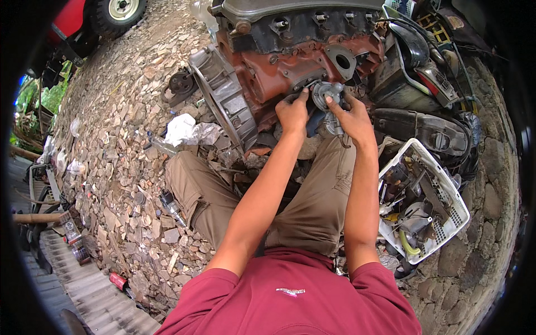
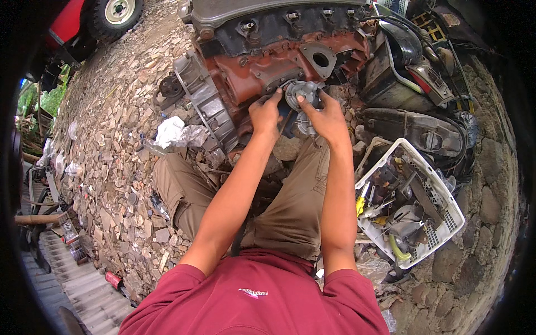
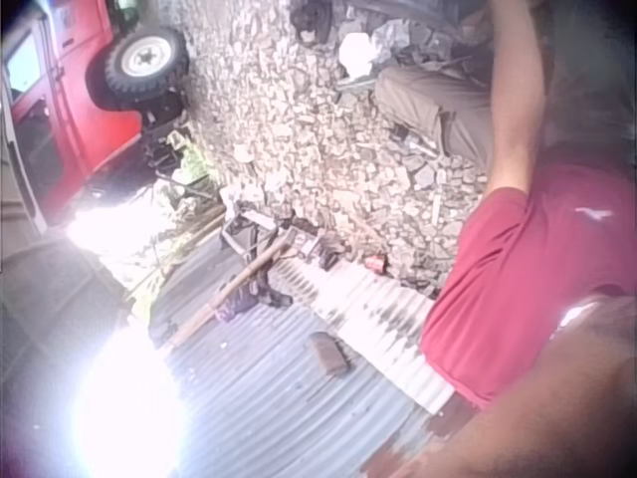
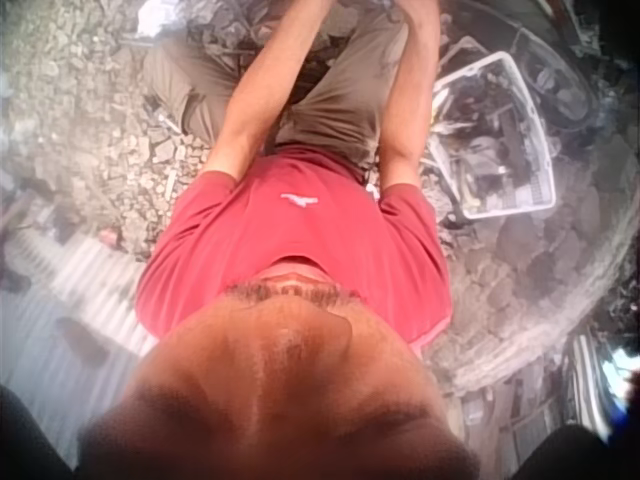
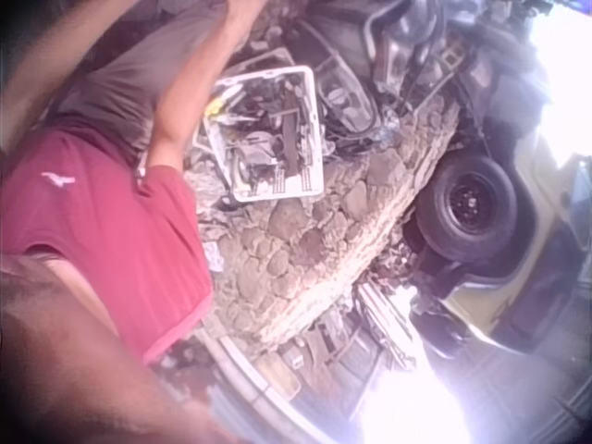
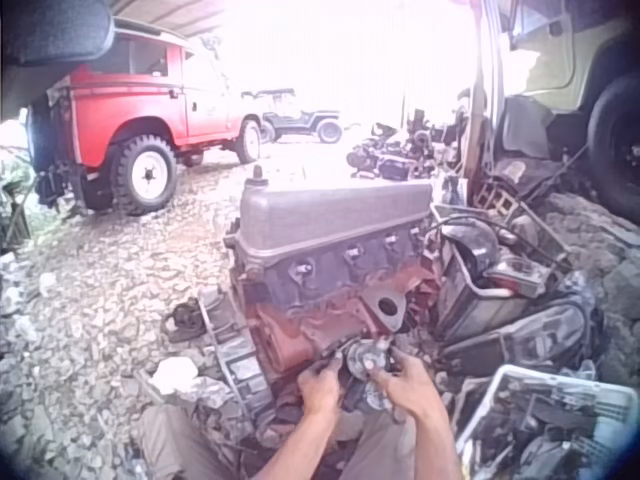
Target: The person sits on the ground and uses a screwdriver to adjust a black cylindrical engine component. They then pick up a metal engine part and attach it to a larger engine block, using a wrench to tighten bolts and secure the assembly.
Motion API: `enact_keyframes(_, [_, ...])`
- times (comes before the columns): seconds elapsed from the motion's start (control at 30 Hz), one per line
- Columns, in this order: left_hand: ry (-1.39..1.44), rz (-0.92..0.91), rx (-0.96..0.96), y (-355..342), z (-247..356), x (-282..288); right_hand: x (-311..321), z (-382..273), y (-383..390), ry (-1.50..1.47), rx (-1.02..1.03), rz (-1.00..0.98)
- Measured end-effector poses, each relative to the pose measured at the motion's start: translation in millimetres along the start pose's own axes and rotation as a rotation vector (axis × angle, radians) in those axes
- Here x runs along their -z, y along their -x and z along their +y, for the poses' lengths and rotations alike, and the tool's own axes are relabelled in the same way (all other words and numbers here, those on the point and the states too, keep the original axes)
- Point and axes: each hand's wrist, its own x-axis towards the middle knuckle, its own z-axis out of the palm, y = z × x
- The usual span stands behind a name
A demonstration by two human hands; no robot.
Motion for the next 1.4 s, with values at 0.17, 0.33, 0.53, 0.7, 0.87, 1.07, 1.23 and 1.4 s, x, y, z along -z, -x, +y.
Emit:
enact_keyframes(0.17, [0.345, -0.152, 0.214, 16.7, -1.4, 36.9, -0.6, 6.3, 0.0, -0.017, 0.007, 0.044])
enact_keyframes(0.33, [0.473, -0.226, 0.325, 43.9, 11.5, 63.1, 7.1, -1.0, 24.5, 0.094, 0.116, 0.309])
enact_keyframes(0.53, [0.604, -0.489, 0.413, 78.1, 53.6, 61.0, 11.9, -82.1, 84.1, 0.134, 0.452, 0.124])
enact_keyframes(0.7, [0.544, -0.604, 0.484, 83.5, 69.1, 57.7, -3.3, -88.3, 76.8, 0.277, 0.65, -0.086])
enact_keyframes(0.87, [0.425, -0.599, 0.536, 86.6, 92.7, 42.2, 4.1, -91.8, 57.9, 0.344, 0.637, -0.233])
enact_keyframes(1.07, [0.267, -0.538, 0.633, 110.2, 129.4, 21.6, 22.9, -127.0, 68.2, 0.239, 0.451, -0.257])
enact_keyframes(1.23, [0.056, -0.368, 0.739, 126.9, 167.8, 20.5, 42.5, -149.3, 92.2, 0.014, 0.043, -0.03])
enact_keyframes(1.4, [0.029, -0.116, 0.747, 128.5, 206.1, 45.8, 64.4, -180.6, 92.3, -0.313, -0.477, 0.198])
